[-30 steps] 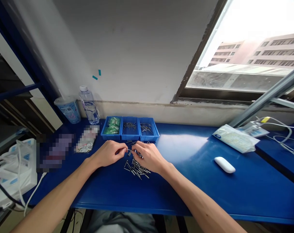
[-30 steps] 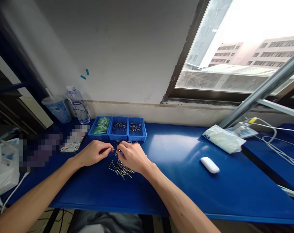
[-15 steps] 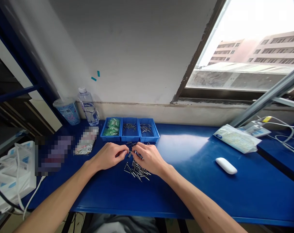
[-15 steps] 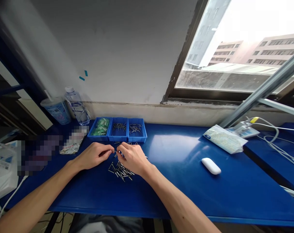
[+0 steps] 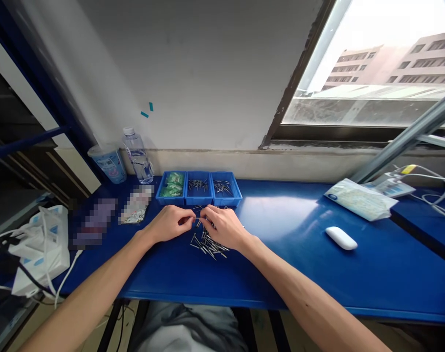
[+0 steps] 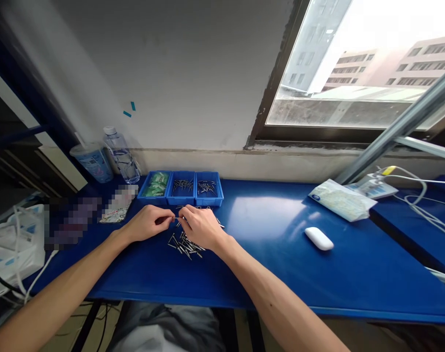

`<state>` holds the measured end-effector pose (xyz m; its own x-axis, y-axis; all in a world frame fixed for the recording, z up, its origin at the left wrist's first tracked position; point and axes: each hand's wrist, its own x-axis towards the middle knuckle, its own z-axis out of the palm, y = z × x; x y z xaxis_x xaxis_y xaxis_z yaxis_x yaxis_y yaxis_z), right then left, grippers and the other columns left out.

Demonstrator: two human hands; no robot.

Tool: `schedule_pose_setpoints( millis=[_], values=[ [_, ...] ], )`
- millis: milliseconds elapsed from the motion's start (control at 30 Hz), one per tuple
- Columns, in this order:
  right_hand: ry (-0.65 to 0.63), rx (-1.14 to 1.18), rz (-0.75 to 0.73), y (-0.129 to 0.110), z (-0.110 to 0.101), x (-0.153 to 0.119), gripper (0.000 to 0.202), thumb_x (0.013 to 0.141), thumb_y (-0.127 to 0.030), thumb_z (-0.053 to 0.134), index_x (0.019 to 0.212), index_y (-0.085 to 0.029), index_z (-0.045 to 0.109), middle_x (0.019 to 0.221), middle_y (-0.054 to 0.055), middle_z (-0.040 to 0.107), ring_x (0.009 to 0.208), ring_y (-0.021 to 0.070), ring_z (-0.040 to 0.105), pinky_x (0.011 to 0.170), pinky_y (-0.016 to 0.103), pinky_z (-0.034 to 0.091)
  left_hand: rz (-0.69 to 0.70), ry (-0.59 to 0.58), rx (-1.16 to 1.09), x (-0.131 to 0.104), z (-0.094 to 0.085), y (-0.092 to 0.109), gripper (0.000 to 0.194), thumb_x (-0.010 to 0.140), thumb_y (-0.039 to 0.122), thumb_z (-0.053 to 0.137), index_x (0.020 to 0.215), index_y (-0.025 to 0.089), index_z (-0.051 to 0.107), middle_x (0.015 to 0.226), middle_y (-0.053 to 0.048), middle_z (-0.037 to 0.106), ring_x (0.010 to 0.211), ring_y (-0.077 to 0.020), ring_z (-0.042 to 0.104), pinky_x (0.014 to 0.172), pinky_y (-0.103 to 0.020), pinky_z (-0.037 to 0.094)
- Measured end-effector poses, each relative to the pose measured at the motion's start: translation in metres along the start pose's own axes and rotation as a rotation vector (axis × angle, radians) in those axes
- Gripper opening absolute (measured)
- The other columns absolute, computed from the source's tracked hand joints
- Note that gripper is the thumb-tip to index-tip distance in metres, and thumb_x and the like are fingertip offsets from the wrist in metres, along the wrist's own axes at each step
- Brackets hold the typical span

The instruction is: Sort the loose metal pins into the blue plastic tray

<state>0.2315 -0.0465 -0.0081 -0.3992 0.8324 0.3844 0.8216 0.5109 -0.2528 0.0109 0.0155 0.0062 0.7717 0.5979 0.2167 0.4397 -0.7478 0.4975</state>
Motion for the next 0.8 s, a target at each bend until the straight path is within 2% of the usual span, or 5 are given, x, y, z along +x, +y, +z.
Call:
schedule_pose_setpoints(
  millis=[133,300,433,667,800],
  values=[
    [-0.05,-0.033,0.019,-0.002,-0.002,0.002,0.017,0.111,-0.024,0.048,0.106,-0.018,0.063,0.098,0.004,0.072,0.071,0.0138,0.063,0.056,0.03,0.027,0.004,0.009,0.001,0.0,0.001,0.001,0.02,0.097,0.023,0.055,0.09,0.021,0.074,0.065,0.004,0.062,0.058,-0.0105,0.054,0.061,-0.023,0.034],
    [-0.064,-0.038,0.035,-0.001,0.0,0.003,0.032,0.114,-0.031,0.043,0.093,-0.018,0.063,0.086,0.003,0.07,0.067,0.0145,0.063,0.056,0.03,0.028,0.027,0.028,0.03,-0.001,0.001,0.003,0.022,0.096,0.02,0.054,0.079,0.02,0.068,0.063,0.004,0.059,0.057,-0.0105,0.052,0.061,-0.024,0.033],
    [-0.035,0.012,-0.067,0.005,0.002,-0.001,0.024,0.112,-0.038,0.05,0.109,-0.018,0.063,0.095,0.004,0.072,0.069,0.0141,0.063,0.057,0.027,0.029,0.027,0.038,0.039,-0.002,0.003,0.004,0.022,0.095,0.02,0.055,0.076,0.019,0.065,0.063,0.004,0.059,0.056,-0.0108,0.052,0.06,-0.025,0.032],
    [-0.036,-0.005,-0.121,0.008,0.005,-0.001,0.032,0.114,-0.028,0.041,0.093,-0.018,0.064,0.083,0.002,0.067,0.062,0.0122,0.057,0.056,0.027,0.027,0.061,0.047,0.039,-0.001,0.004,0.007,0.021,0.093,0.017,0.054,0.075,0.019,0.066,0.062,0.003,0.058,0.055,-0.0115,0.049,0.059,-0.026,0.031],
    [-0.028,0.024,-0.114,0.006,0.001,0.0,0.022,0.112,-0.032,0.049,0.106,-0.018,0.065,0.093,0.004,0.072,0.07,0.014,0.063,0.058,0.027,0.031,0.036,0.04,-0.004,-0.001,0.003,0.003,0.02,0.093,0.017,0.056,0.075,0.019,0.066,0.062,0.004,0.059,0.055,-0.0103,0.051,0.06,-0.024,0.033]
  ],
)
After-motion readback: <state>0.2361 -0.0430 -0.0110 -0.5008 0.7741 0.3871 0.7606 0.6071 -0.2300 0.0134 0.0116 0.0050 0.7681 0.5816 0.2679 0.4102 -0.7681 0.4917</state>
